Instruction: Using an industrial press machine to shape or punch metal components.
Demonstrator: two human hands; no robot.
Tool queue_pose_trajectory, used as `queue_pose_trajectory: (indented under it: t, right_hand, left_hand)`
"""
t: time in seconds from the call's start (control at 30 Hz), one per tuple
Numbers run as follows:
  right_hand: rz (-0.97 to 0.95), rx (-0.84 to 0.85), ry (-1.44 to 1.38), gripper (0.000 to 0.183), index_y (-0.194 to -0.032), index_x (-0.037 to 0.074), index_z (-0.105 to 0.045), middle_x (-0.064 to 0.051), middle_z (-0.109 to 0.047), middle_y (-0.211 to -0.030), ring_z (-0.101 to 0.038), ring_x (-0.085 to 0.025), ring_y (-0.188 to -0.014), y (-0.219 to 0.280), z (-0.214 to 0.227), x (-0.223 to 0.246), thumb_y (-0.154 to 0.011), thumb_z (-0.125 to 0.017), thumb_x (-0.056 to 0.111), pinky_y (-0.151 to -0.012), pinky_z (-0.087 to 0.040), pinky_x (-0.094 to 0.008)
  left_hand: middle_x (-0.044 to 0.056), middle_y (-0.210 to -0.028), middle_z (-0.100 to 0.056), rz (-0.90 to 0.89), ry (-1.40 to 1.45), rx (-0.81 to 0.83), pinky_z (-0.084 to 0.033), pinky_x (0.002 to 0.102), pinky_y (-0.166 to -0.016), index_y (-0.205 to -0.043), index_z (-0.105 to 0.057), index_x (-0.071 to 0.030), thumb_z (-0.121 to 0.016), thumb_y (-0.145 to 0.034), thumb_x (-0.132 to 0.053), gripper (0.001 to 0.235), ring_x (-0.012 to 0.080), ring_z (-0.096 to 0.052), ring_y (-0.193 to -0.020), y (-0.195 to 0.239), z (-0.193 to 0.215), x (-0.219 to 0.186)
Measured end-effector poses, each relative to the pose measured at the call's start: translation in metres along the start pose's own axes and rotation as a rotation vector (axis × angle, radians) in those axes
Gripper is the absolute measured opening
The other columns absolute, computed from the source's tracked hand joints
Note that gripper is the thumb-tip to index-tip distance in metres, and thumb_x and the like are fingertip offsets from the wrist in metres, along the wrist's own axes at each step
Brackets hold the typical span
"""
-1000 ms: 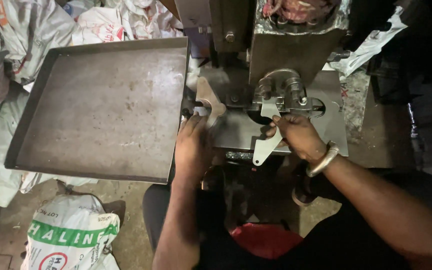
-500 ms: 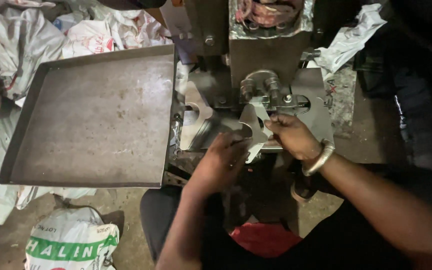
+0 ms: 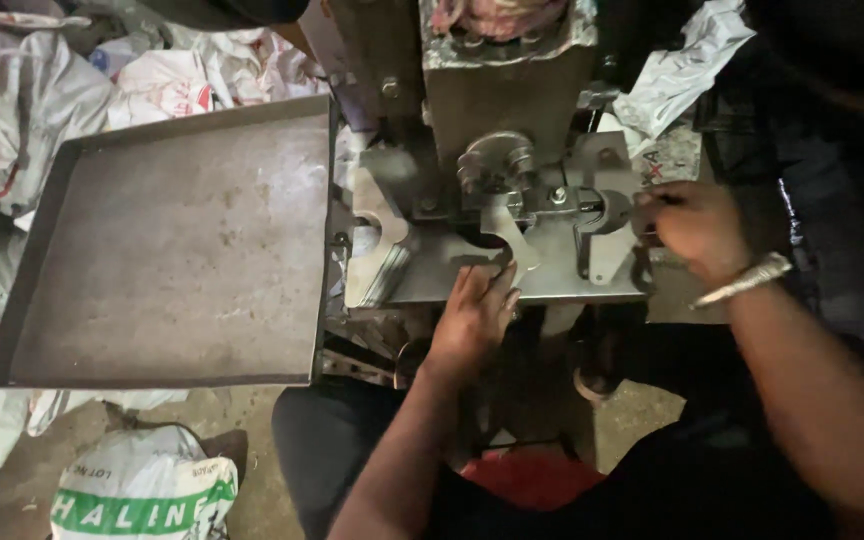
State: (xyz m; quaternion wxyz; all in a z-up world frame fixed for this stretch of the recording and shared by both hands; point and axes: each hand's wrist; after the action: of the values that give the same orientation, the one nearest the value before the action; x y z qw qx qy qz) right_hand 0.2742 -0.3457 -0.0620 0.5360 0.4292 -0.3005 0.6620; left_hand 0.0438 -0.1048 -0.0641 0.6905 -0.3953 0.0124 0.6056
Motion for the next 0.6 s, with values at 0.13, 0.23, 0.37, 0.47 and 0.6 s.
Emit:
queue_pose_trajectory:
  t: [0.13,0.23,0.37,0.47,0.6]
  right_hand:
    - [-0.205,0.048,-0.007,0.018,-0.109,0.01,-0.079,-0.014,-0.076,-0.089,-0.066,-0.019,-0.068,-0.017,-0.021,0.007,-0.093,-0.077,0.019,-0.059,-0.049,-0.04]
    - [0.175,-0.025,0.297,0.03,-0.112,0.011,-0.081,-0.012,-0.077,-0.097,-0.072,-0.024,-0.074,-0.018,-0.027,0.006,-0.083,-0.069,0.01,-0.063,-0.056,-0.038]
    - [0.326,-0.182,0.682,0.021,-0.102,0.013,-0.084,-0.019,-0.075,-0.09,-0.07,-0.039,-0.078,-0.012,-0.036,0.015,-0.086,-0.083,0.027,-0.07,-0.055,-0.047]
    - [0.467,-0.279,0.726,0.022,-0.1,0.013,-0.082,-0.019,-0.075,-0.096,-0.069,-0.04,-0.093,0.002,-0.032,0.008,-0.09,-0.082,0.032,-0.089,-0.053,-0.048]
    - [0.422,-0.187,0.547,0.026,-0.118,0.015,-0.077,-0.021,-0.066,-0.125,-0.064,-0.039,-0.113,0.04,-0.041,0.034,-0.093,-0.077,0.021,-0.094,-0.053,-0.046]
  left_hand:
    - [0.015,-0.12,-0.06,0.066,0.041,0.021,-0.048,0.048,-0.105,-0.135,-0.064,-0.001,-0.07,-0.095,-0.013,0.042,0.0355,-0.057,-0.111,-0.001,-0.001,0.003]
    - [0.015,-0.123,-0.061,0.009,-0.066,0.063,-0.048,0.048,-0.103,-0.133,-0.064,0.002,-0.071,-0.096,-0.013,0.041,0.0373,-0.055,-0.112,0.001,-0.001,0.0]
    - [0.013,-0.127,-0.063,-0.168,-0.306,0.045,-0.047,0.051,-0.102,-0.123,-0.065,0.0,-0.072,-0.09,-0.016,0.037,0.0367,-0.057,-0.112,-0.002,-0.004,0.01]
    - [0.014,-0.123,-0.061,-0.107,-0.184,-0.01,-0.05,0.048,-0.101,-0.123,-0.066,-0.003,-0.072,-0.089,-0.016,0.037,0.0363,-0.058,-0.113,-0.004,0.001,0.001]
    - [0.014,-0.119,-0.06,0.028,0.033,-0.037,-0.052,0.045,-0.1,-0.132,-0.066,-0.004,-0.071,-0.095,-0.014,0.039,0.0354,-0.059,-0.11,-0.005,0.008,-0.003]
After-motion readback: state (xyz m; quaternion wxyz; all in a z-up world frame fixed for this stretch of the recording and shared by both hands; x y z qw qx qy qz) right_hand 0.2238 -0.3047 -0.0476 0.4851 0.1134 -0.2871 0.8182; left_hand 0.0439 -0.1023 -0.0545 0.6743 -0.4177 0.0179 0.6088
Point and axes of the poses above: each hand's wrist, its own y-axis away from the middle knuckle, its own z-axis out of the back of the hand, x = y × z
